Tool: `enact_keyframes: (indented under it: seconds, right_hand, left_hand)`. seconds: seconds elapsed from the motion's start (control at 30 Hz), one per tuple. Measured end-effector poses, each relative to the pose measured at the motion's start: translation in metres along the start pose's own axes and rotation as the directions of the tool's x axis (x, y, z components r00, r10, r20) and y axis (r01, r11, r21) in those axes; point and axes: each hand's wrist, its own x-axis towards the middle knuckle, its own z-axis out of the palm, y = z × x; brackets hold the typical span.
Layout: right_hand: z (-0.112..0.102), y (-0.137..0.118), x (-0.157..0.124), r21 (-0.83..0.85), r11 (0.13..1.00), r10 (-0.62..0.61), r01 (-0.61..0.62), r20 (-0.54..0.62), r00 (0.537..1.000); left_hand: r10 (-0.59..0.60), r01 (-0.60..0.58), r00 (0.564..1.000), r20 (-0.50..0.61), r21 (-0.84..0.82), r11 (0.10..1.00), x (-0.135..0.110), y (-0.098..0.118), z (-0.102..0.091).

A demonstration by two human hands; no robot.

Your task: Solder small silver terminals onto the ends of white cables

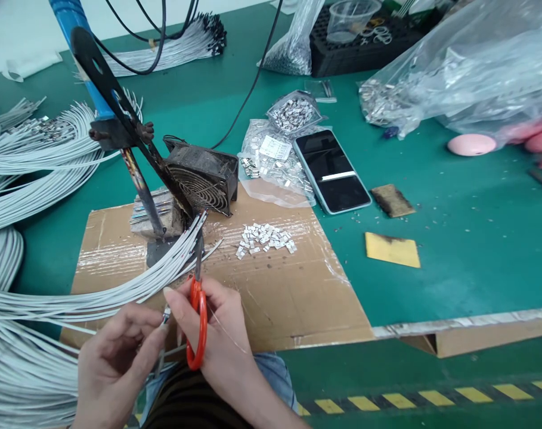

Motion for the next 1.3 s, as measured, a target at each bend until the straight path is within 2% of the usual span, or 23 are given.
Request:
enact_keyframes:
  seconds: [0.47,0.93,1.03,1.1,1.17,1.2,1.3]
  right_hand:
    - [0.001,0.0,0.001,0.039,0.999,0.02,-0.021,0.005,1.0]
    - [0.003,-0.003,0.002,0.051,0.999,0.005,-0.004,-0.021,1.0]
    - [0.004,-0.002,0.003,0.018,1.0,-0.004,0.005,-0.031,0.999]
    - [0.002,-0.001,0.003,-0.07,0.997,-0.037,0.032,-0.067,0.997]
    - [-0.006,-0.003,0.0,-0.222,0.971,-0.131,0.09,-0.174,0.976]
    - [-0.014,-0.006,-0.002,-0.301,0.946,-0.196,0.118,-0.245,0.95]
    - [-0.053,-0.022,-0.01,-0.445,0.883,-0.366,0.151,-0.452,0.814]
  left_hand:
    - [-0.005,0.005,1.0,0.006,-0.001,1.0,-0.001,-0.002,-0.001]
    - [-0.027,0.028,1.0,0.012,-0.073,0.997,-0.001,-0.001,0.0]
    - [-0.036,0.037,0.999,0.011,-0.077,0.996,0.0,-0.001,0.001]
    - [-0.034,0.034,0.999,0.001,-0.073,0.997,0.0,-0.001,0.001]
    - [-0.036,0.035,0.999,-0.015,-0.072,0.997,0.001,-0.002,0.0]
    - [-0.04,0.039,0.999,-0.02,-0.073,0.997,0.001,-0.003,-0.001]
    - [-0.057,0.057,0.998,-0.001,-0.098,0.994,0.0,-0.007,-0.005]
